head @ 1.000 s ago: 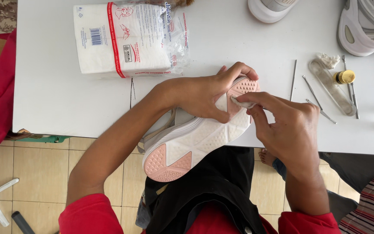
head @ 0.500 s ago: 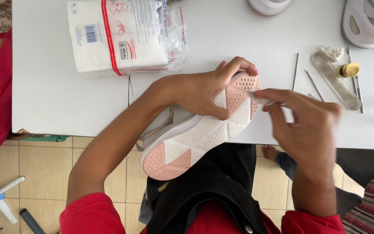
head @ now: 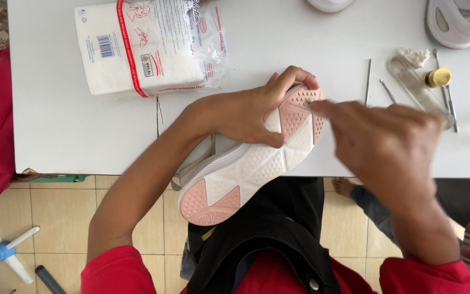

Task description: The person cleans the sole of a white and pink sneaker using a cotton swab. They apply a clear liquid from a bottle onto the swab and rub the textured sole repeatedly.

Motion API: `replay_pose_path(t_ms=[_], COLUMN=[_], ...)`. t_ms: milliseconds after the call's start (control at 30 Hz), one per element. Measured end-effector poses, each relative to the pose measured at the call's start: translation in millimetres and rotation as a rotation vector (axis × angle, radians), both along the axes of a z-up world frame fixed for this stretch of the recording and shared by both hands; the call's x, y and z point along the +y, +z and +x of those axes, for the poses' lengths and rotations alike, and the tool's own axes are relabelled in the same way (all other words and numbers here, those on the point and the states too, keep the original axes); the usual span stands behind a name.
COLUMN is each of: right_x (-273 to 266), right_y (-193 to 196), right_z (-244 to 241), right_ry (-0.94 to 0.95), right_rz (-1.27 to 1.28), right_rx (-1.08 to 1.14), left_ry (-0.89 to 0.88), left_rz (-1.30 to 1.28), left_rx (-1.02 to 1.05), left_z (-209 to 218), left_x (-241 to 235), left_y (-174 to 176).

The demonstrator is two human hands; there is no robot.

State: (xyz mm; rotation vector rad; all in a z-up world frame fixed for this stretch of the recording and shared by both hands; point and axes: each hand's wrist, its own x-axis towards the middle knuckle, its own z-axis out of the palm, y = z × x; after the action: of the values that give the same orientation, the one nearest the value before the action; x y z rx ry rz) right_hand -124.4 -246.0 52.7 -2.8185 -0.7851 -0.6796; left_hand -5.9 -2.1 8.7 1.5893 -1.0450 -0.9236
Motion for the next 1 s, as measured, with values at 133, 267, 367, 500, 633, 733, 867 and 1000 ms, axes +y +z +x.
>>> replay_pose_path(t_ms=[133,267,367,500,633,733,867,1000], right_x=[-6,-3,5,15,3,0,6,7], right_y=[-7,-26,-30,-24,-12,-22,-26,-26], right_z=[-13,-15,-11,-12,-18,-25,-22,-15], right_ry=[-0.068,-0.1,-0.065,-0.04,-0.057,-0.148,-0.168,-0.103], right_rz=[0.224,0.236,0.276,0.019,-0.021,0.21,0.314,0.248], right_rx=[0.17,0.225,0.232,-0.003,-0.002,0.154,0.274,0.291], left_ry=[-0.001,0.008,0.025,0.016,0.015,0.026,0.041,0.052], left_rz=[0.034,0.025,0.031,-0.013,0.076,0.004,0.042,-0.035], left_rx=[0.012,-0.013,-0.001,-0.039,0.011,-0.054,-0.06,-0.052], left_z=[-1,-1,-2,-1,-3,-3,-3,-4], left_x=[-2,-3,-2,-2,-3,-4,-6,-7], left_y=[2,2,0,3,10,4,0,-7])
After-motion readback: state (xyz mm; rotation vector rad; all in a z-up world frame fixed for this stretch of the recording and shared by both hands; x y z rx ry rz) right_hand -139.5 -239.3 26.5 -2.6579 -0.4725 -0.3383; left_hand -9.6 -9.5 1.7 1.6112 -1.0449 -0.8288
